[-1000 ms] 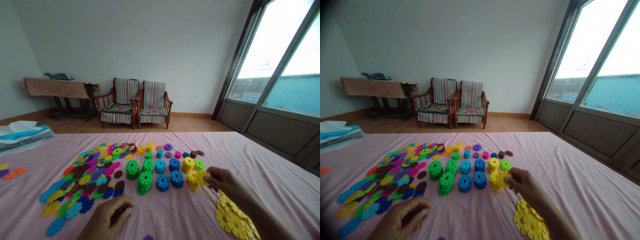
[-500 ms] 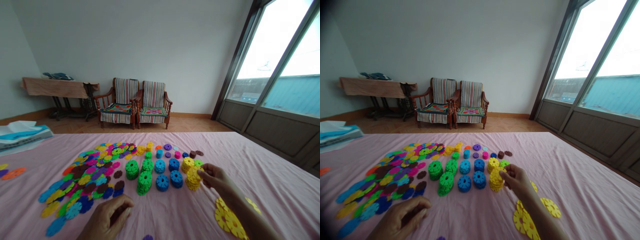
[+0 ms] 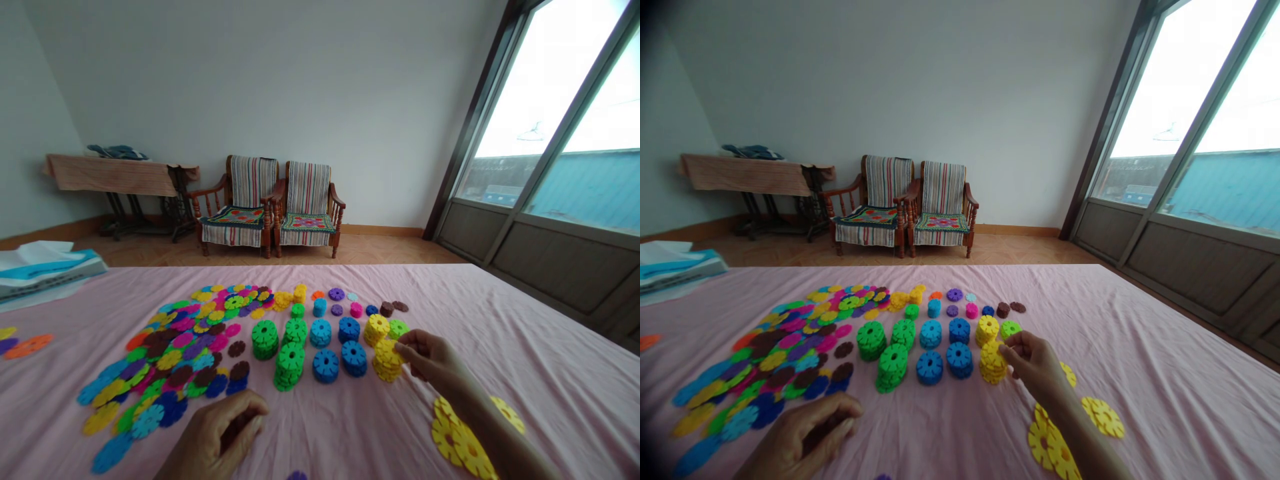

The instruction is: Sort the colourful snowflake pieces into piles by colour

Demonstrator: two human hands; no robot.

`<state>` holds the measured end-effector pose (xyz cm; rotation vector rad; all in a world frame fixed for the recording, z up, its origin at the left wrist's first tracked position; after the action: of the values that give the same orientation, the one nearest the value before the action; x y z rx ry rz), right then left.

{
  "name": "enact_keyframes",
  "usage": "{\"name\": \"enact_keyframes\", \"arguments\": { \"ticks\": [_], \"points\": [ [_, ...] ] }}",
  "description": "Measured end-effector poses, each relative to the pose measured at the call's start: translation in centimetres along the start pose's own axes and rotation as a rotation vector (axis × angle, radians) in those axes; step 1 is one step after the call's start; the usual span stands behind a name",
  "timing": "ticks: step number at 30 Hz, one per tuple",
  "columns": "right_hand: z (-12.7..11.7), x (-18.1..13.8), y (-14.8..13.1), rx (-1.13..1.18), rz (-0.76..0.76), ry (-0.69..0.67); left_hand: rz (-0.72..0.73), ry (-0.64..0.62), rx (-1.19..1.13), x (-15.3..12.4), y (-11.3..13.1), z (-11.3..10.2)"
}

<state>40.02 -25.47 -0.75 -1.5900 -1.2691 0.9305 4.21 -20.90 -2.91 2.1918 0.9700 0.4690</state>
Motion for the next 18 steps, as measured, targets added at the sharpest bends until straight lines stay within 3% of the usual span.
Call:
{"name": "enact_keyframes", "arguments": {
  "ticks": [8, 15, 18],
  "points": [
    [-0.4, -0.7, -0.5, -0.167, -0.042, 0.103, 0.012, 0.016, 0.022, 0.1, 0.2, 0.0],
    [1.0, -2.1, -2.3, -0.64, -0.192, 0.308, 0.008, -0.001, 0.031, 0.0, -0.1, 0.1],
    [2.3, -2.2, -2.8, -0.803, -0.115, 0.284, 0.007, 0.001, 0.03, 0.0, -0.1, 0.1]
  ]
}}
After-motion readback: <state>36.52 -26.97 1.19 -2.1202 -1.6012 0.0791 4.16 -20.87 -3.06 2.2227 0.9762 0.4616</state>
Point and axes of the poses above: each hand's wrist, its own x-axis towards the middle knuckle, its own z-axis out of the palm, y = z × x, the point moved 1 cm from there along x, towards the middle knuckle, and after that the axes turned 12 degrees about -y, right-handed, at the moved point
